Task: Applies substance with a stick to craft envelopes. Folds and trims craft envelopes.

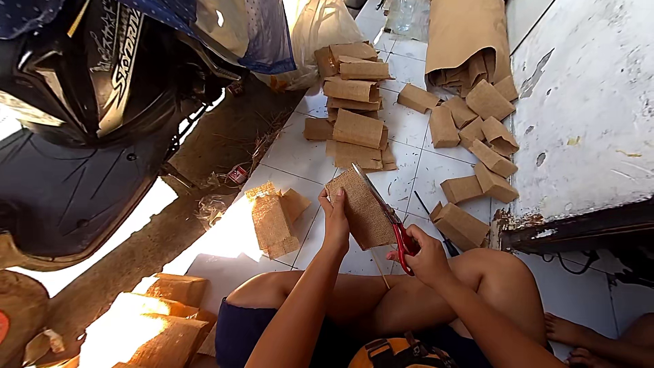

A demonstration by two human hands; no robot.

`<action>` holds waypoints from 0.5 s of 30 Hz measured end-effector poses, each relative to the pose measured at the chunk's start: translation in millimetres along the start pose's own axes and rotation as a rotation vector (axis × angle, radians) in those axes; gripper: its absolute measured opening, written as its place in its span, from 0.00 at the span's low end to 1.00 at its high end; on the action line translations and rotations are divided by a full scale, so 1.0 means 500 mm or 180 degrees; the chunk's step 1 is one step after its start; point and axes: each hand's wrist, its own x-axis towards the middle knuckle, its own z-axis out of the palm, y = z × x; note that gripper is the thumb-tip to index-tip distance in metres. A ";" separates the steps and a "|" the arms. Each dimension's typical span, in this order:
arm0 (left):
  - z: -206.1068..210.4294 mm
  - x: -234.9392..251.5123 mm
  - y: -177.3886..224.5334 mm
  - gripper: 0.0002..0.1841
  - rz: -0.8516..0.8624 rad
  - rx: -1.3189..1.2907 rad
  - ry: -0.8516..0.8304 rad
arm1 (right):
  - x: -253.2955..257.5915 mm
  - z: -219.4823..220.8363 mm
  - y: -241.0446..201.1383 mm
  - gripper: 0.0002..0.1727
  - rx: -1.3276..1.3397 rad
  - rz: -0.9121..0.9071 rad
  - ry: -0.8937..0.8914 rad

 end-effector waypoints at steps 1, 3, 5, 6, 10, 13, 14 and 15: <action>-0.001 0.000 0.000 0.36 -0.0008 -0.0012 -0.0008 | 0.000 0.000 -0.001 0.29 -0.0013 -0.0009 0.0005; -0.002 0.001 0.000 0.36 -0.0015 -0.0026 -0.0007 | 0.000 -0.001 -0.001 0.29 -0.0023 -0.0014 0.0007; -0.001 0.000 0.001 0.34 -0.0017 -0.0057 0.0007 | 0.000 -0.002 -0.001 0.28 -0.0001 -0.0002 -0.0019; 0.000 0.000 0.001 0.34 -0.0023 -0.0077 0.0013 | 0.000 -0.002 -0.002 0.28 0.0014 0.0005 -0.0025; 0.002 0.000 0.002 0.34 -0.0046 -0.0098 0.0039 | -0.001 0.004 0.004 0.28 0.0118 -0.0021 0.0001; 0.002 -0.001 0.001 0.34 -0.0052 -0.0119 0.0053 | -0.003 0.005 0.003 0.28 0.0161 -0.0045 0.0024; 0.002 -0.001 0.001 0.34 -0.0052 -0.0119 0.0044 | -0.003 0.006 0.004 0.27 0.0163 -0.0057 0.0037; 0.002 -0.001 0.001 0.35 -0.0049 -0.0118 0.0043 | -0.002 0.007 0.006 0.27 0.0174 -0.0075 0.0052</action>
